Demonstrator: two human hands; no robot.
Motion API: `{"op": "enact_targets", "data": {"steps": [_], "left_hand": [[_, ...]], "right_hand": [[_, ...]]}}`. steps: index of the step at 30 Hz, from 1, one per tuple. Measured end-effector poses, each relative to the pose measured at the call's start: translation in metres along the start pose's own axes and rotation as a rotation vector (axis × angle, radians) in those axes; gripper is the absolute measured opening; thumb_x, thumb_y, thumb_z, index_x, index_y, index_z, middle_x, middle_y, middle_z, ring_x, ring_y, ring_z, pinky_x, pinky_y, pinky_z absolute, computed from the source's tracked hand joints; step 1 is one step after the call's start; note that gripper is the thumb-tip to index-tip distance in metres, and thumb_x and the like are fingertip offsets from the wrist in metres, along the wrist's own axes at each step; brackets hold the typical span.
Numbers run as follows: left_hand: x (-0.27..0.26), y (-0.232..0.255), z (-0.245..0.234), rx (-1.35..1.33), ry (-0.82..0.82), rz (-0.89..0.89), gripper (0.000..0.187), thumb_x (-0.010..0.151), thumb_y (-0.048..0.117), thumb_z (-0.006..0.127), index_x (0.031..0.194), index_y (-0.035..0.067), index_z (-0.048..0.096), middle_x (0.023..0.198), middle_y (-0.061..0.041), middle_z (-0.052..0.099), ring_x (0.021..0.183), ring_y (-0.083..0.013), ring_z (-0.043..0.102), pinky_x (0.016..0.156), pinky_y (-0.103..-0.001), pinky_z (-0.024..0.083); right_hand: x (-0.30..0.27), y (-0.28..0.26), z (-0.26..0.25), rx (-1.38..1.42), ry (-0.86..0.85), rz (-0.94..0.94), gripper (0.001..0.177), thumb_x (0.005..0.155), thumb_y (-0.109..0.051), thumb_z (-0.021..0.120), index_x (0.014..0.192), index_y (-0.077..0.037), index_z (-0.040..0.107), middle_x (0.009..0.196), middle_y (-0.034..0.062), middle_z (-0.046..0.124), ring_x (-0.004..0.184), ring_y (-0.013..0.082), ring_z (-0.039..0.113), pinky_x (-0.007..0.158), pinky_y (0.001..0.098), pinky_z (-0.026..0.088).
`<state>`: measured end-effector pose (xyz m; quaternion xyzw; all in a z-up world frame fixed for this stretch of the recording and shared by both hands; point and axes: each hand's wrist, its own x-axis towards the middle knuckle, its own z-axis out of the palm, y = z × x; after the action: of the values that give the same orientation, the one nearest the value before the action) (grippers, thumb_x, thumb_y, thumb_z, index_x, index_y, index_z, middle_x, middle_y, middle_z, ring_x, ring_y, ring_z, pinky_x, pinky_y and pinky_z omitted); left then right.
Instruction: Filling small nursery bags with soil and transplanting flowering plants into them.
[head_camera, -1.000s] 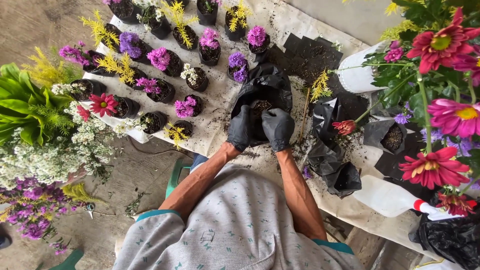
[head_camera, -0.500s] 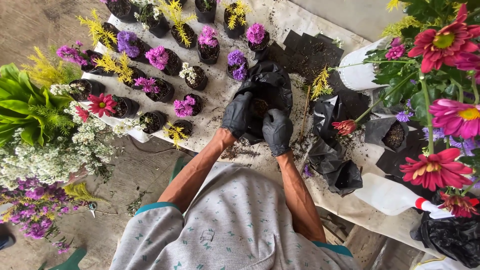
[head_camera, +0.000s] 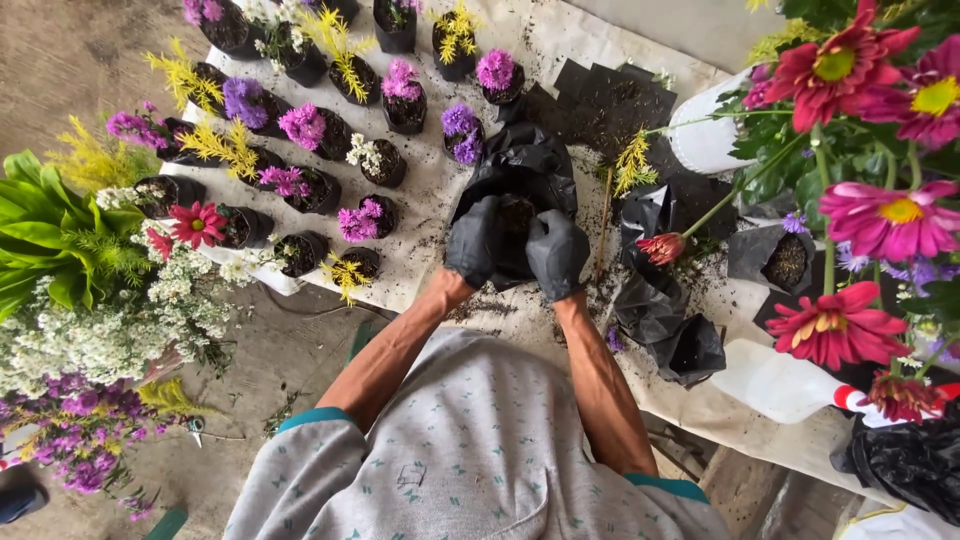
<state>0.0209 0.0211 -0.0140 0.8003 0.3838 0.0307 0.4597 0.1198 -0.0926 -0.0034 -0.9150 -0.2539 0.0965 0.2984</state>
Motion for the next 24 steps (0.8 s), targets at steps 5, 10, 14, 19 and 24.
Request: {"op": "enact_targets", "data": {"steps": [5,10,14,19,24], "left_hand": [[-0.006,0.01,-0.021,-0.009,0.008,0.027,0.025,0.096,0.027,0.053,0.118,0.016,0.056,0.102,-0.018,0.068,0.102,-0.0438,0.068,0.089,-0.056,0.056],[0.005,0.043,-0.053,-0.023,0.019,0.133,0.027,0.094,0.026,0.061,0.119,0.016,0.059,0.115,-0.02,0.065,0.108,-0.047,0.065,0.089,-0.057,0.057],[0.003,0.048,-0.054,0.045,-0.044,0.145,0.029,0.098,0.02,0.057,0.125,0.008,0.059,0.117,-0.03,0.063,0.108,-0.0541,0.061,0.089,-0.063,0.056],[0.02,0.024,-0.029,-0.045,-0.034,0.077,0.025,0.098,0.023,0.054,0.117,0.01,0.064,0.109,-0.027,0.066,0.103,-0.0519,0.064,0.084,-0.062,0.058],[0.033,-0.017,0.006,0.058,0.069,0.177,0.016,0.096,0.028,0.058,0.107,0.019,0.065,0.099,-0.016,0.064,0.092,-0.043,0.068,0.07,-0.054,0.061]], "right_hand": [[-0.004,0.002,0.01,-0.055,0.062,-0.069,0.007,0.084,-0.02,0.073,0.091,-0.018,0.073,0.08,0.0111,0.074,0.085,0.037,0.074,0.074,0.0488,0.06],[-0.007,-0.015,0.0,-0.08,0.095,-0.102,0.008,0.084,-0.02,0.075,0.092,-0.018,0.074,0.082,0.0105,0.073,0.084,0.0362,0.074,0.073,0.0475,0.061],[-0.01,-0.02,-0.004,-0.057,0.09,-0.087,0.006,0.086,-0.022,0.075,0.09,-0.018,0.072,0.082,0.0103,0.072,0.086,0.0359,0.074,0.072,0.0476,0.06],[-0.008,-0.022,-0.002,-0.093,0.034,0.072,0.026,0.085,-0.045,0.076,0.081,-0.019,0.073,0.076,0.008,0.073,0.083,0.0356,0.074,0.073,0.0491,0.06],[-0.01,-0.021,-0.003,-0.122,0.0,0.113,0.022,0.086,-0.041,0.072,0.082,-0.02,0.075,0.077,0.006,0.075,0.083,0.0349,0.074,0.076,0.0491,0.06]]}}
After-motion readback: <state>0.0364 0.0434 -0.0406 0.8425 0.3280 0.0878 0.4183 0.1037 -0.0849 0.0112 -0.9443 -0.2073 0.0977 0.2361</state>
